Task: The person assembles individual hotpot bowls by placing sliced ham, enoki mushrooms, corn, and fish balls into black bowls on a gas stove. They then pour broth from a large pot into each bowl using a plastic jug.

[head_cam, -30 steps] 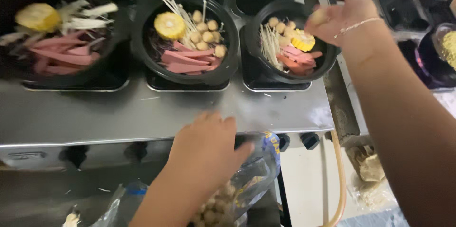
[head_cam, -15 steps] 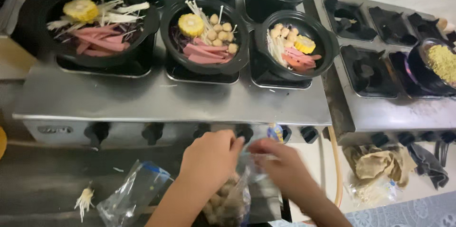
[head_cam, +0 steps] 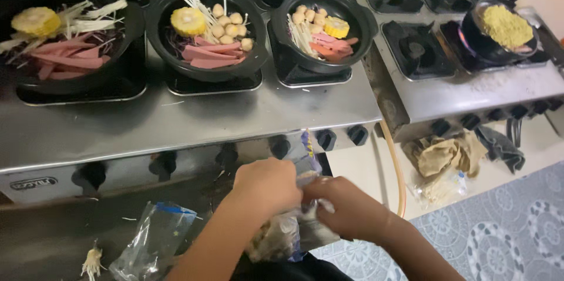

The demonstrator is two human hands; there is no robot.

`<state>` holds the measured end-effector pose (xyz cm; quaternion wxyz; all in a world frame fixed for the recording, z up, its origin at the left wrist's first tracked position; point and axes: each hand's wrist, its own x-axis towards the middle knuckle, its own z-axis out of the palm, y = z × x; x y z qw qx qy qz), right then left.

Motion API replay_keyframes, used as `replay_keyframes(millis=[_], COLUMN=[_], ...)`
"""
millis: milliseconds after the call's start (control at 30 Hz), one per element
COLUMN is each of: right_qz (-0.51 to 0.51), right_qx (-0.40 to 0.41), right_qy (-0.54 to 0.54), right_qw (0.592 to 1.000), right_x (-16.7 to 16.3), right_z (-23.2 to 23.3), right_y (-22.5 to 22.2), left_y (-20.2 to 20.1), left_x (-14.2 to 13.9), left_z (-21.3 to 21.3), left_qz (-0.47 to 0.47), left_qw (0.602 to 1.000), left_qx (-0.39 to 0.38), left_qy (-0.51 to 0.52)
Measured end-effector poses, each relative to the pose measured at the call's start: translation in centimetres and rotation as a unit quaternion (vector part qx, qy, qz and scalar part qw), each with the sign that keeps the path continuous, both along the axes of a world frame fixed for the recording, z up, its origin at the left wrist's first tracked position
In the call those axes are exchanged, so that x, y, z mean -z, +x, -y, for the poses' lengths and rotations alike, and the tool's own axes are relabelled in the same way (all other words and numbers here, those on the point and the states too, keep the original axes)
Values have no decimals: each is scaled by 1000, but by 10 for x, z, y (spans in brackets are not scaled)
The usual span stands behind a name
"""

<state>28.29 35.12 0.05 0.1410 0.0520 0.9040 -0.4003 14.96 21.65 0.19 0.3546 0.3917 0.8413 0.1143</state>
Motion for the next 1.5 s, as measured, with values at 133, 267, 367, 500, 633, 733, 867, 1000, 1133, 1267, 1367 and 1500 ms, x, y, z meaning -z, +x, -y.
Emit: replay_keyframes(millis=[133, 267, 367, 500, 633, 733, 867, 1000, 1133, 1267, 1367, 1500], right_qz=[24, 179, 151, 95, 63, 49, 44, 69, 121, 46, -200, -223], right_qx=[-130, -111, -106, -103, -62, -36, -7, -13, 37, 418, 394, 277], right_qy=[74, 104, 141, 159, 167, 186, 187, 147, -32, -65, -334, -195], right_qw=[988, 972, 973, 977, 982, 981, 981, 987, 991, 905, 833, 914], right_x=[15, 60, 122, 213, 266, 283, 285, 238, 122, 9, -33, -37], right_z=[10, 5, 20, 52, 49, 33, 24, 14, -40, -100, -108, -85], right_y=[0, -12, -29, -37, -35, -34, -41, -39, -29, -85, -145, -141], left_y=[7, 14, 22, 25, 15, 8, 1, -10, -25, -36, -39, -39], left_x=[9, -3, -15, -16, -9, -6, -8, -9, -10, -15, -20, -21], left_z=[12, 21, 22, 22, 25, 22, 12, 6, 9, 4, -3, -1], left_qz=[23, 76, 78, 57, 54, 57, 97, 105, 130, 212, 165, 173], left_qw=[994, 987, 986, 991, 988, 988, 988, 989, 985, 971, 984, 980], left_qx=[-102, -142, -136, -108, -120, -122, -116, -100, -109, -115, -67, -100], left_qy=[28, 18, 64, 61, 80, 80, 43, 37, 30, 0, -5, -15])
